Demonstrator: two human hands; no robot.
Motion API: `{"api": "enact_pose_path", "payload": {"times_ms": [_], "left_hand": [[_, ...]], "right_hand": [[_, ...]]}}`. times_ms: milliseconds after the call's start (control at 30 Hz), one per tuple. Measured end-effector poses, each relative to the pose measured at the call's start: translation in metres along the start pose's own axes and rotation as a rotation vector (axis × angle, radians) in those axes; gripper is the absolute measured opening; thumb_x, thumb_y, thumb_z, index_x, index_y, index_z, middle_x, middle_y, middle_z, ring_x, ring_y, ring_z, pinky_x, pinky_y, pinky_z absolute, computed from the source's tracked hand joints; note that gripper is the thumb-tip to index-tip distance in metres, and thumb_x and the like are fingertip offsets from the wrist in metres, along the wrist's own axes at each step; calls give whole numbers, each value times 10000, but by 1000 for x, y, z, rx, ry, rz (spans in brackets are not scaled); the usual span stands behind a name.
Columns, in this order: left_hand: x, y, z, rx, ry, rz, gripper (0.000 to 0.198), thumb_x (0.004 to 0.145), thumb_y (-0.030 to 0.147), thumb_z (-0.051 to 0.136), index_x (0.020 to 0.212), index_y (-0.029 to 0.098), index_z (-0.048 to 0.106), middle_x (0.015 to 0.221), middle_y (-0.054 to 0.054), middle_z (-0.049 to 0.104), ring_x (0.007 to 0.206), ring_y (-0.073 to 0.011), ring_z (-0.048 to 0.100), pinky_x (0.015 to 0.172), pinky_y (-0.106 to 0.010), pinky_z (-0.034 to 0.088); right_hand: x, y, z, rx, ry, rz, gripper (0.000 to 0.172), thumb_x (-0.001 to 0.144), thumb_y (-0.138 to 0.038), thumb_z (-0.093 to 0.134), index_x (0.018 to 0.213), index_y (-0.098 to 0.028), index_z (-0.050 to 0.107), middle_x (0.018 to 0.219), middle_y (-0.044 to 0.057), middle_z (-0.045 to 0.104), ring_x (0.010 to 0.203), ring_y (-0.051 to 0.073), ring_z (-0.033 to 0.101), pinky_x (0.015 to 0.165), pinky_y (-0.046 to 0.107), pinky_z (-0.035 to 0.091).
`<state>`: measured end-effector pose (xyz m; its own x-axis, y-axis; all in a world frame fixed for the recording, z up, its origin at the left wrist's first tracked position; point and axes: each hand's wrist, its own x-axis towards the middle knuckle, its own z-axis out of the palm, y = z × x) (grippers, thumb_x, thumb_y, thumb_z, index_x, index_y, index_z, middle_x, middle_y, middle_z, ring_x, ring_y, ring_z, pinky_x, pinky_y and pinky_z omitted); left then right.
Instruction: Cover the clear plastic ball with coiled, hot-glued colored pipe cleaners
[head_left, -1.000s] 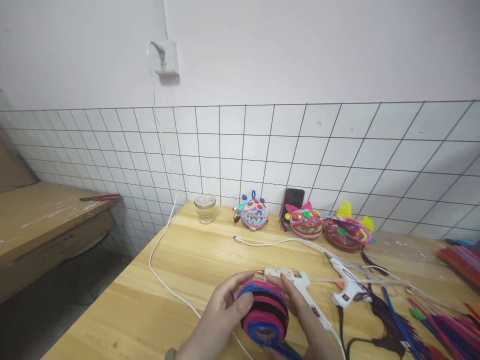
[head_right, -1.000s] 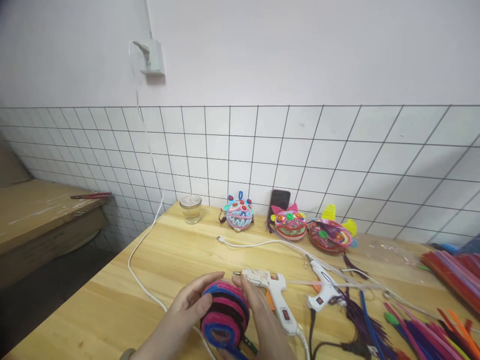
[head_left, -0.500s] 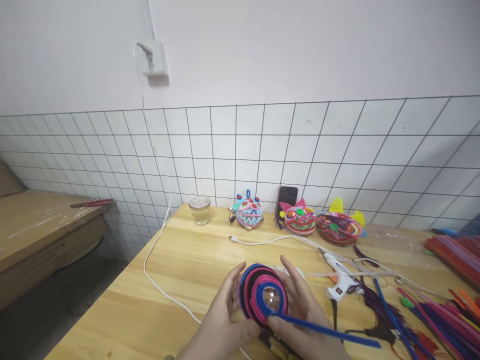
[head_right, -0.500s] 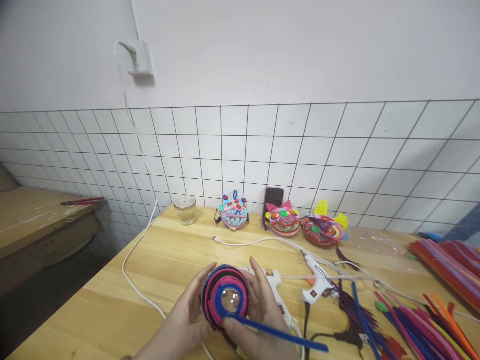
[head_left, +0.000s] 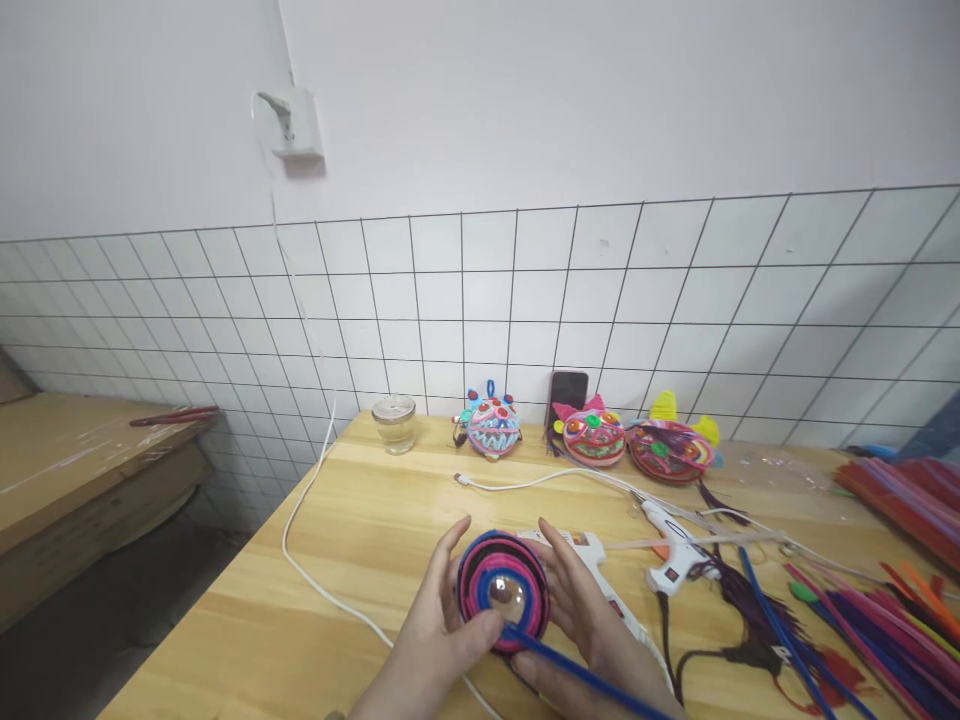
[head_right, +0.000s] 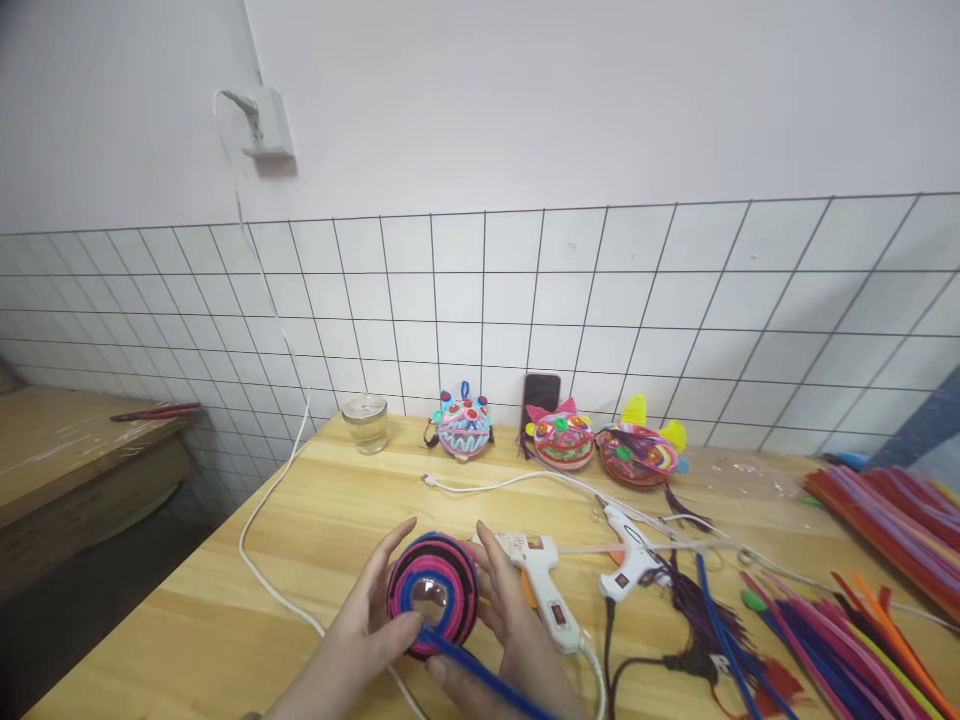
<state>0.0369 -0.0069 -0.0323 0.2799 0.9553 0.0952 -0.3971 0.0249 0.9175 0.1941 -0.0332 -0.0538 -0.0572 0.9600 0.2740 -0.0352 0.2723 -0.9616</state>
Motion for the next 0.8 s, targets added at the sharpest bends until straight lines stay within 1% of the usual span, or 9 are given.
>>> {"api": "enact_pose_path", "payload": {"times_ms": [100,233,300,367,433,467,533,633,800], "left_hand": [[1,4,-3,30,11,-27,739,690,352,735,1301,175,359,1229,-167,601,1144,-291,550,954,-380,428],[2,6,-4,35,78,-59,685,704,380,720,1268,166,396,1224,-163,607,1155,-291,540,958,-388,421],[2,5,-5,48,94,-87,634,726,357,707,1257,171,414,1224,-151,612,1157,-280,538,967,-389,411],[2,3,-6,57,103,-103,591,738,339,701,1241,181,434,1205,-137,627,1143,-270,549,966,-387,408],[3,2,-6,57,108,-99,541,739,344,699,1205,192,469,1156,-119,654,1100,-263,578,938,-383,426],[3,1,-6,58,105,-93,505,739,352,696,1175,197,495,1124,-108,669,1070,-258,593,918,-378,437],[4,1,-5,75,87,-85,412,739,372,688,1088,198,555,1046,-85,694,1009,-248,614,882,-365,453],[4,3,-2,129,42,-98,334,740,407,673,973,175,616,985,-80,699,967,-247,610,868,-364,451],[5,2,-2,117,24,-132,380,762,456,630,1006,164,621,1071,-104,665,1024,-266,582,906,-397,431]], "right_hand": [[0,-1,-4,-86,9,-11,795,725,-520,661,1387,-323,267,1404,134,410,1239,277,457,986,458,388],[1,-9,-10,-166,11,-12,716,754,-554,615,1364,-310,329,1386,122,444,1228,282,470,982,462,402],[1,-17,-13,-199,-22,-15,587,795,-497,599,1315,-300,408,1388,104,449,1262,272,430,1000,442,396],[3,-26,-16,-295,-45,-39,375,836,-419,577,1187,-293,538,1377,83,465,1292,264,387,1034,438,358],[5,-34,-18,-402,-58,-74,198,857,-372,555,1016,-282,633,1337,76,503,1282,263,400,1045,440,341],[6,-37,-18,-438,-64,-87,161,862,-361,546,946,-277,654,1314,78,524,1265,264,423,1040,438,350],[7,-40,-19,-468,-67,-104,159,866,-356,537,867,-271,672,1276,84,555,1227,268,470,1013,430,386],[7,-38,-18,-471,-51,-120,173,865,-358,538,827,-268,680,1254,88,570,1200,273,497,993,435,407],[7,-34,-17,-463,-64,-130,164,871,-338,537,820,-268,675,1213,83,590,1157,252,533,982,405,423]]}}
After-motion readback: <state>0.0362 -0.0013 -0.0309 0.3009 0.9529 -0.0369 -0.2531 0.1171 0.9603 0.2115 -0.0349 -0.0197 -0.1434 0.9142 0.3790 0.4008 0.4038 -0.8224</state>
